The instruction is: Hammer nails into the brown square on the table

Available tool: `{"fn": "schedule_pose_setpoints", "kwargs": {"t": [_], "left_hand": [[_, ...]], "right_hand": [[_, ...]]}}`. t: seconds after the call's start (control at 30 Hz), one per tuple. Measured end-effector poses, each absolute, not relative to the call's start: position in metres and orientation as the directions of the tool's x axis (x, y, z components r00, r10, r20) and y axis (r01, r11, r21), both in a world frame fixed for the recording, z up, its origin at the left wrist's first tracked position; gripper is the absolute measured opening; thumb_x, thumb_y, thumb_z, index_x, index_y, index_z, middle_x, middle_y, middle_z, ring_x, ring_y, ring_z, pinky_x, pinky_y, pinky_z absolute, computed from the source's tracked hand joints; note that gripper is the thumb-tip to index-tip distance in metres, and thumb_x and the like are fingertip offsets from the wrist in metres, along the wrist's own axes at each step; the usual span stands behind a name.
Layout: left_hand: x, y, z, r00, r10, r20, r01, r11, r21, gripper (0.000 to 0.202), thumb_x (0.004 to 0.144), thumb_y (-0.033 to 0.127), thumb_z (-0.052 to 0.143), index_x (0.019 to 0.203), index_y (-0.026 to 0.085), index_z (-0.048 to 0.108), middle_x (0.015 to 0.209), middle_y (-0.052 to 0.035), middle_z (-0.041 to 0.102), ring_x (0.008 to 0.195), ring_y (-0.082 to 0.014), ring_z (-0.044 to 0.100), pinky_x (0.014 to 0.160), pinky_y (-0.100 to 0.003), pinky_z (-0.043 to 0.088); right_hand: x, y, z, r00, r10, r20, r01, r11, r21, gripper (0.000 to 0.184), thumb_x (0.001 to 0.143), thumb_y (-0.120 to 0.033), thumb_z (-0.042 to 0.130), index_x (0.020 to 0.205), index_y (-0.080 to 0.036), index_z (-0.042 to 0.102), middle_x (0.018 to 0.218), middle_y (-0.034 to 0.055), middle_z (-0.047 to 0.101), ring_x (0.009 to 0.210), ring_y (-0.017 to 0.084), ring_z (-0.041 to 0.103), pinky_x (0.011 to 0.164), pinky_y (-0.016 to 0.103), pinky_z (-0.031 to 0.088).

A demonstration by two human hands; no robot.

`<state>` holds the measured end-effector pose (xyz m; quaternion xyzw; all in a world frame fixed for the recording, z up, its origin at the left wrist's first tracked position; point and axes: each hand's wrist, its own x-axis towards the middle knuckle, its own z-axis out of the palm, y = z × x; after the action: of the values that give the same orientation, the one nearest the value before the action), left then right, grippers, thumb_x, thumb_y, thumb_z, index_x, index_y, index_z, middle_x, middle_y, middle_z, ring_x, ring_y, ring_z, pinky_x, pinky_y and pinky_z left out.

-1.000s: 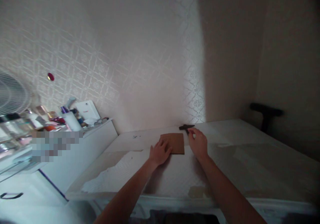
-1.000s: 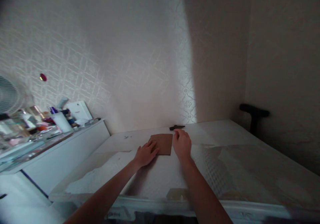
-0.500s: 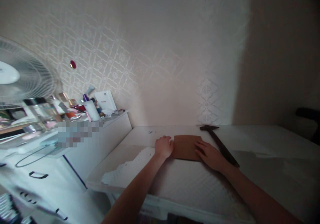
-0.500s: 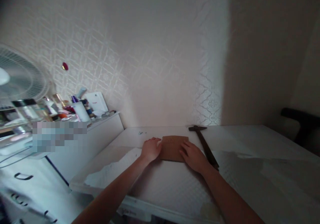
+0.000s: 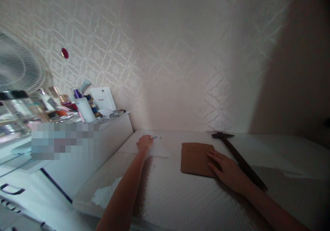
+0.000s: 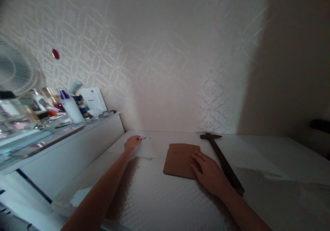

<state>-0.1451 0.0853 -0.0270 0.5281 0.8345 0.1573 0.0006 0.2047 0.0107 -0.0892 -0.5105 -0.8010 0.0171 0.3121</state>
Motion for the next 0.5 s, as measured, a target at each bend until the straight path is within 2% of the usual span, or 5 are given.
{"fn": "schedule_pose_setpoints", "kwargs": {"t": [0.23,0.5], "left_hand": [[-0.1403,0.0972,-0.0323,-0.476,0.866,0.152,0.850,0.408,0.334,0.025,0.085,0.029,0.053,0.104,0.031,0.069,0.116,-0.0028,0.067,0.109,-0.0261,0.059,0.087,-0.039,0.045],[-0.1410,0.0897,-0.0294,-0.522,0.835,0.176,0.811,0.420,0.408,0.018,0.083,0.029,0.059,0.095,0.028,0.071,0.107,-0.0057,0.070,0.106,-0.0286,0.061,0.086,-0.041,0.045]], "right_hand": [[0.2046,0.0089,-0.0871,-0.263,0.839,0.477,0.802,0.465,-0.374,0.043,0.085,-0.039,0.043,0.117,-0.019,0.064,0.130,0.0099,0.056,0.119,0.023,0.053,0.105,0.042,0.038],[0.2028,0.0079,-0.0833,-0.264,0.847,0.462,0.819,0.450,-0.357,0.044,0.085,-0.037,0.043,0.117,-0.015,0.063,0.129,0.0125,0.057,0.118,0.025,0.053,0.104,0.043,0.039]]}}
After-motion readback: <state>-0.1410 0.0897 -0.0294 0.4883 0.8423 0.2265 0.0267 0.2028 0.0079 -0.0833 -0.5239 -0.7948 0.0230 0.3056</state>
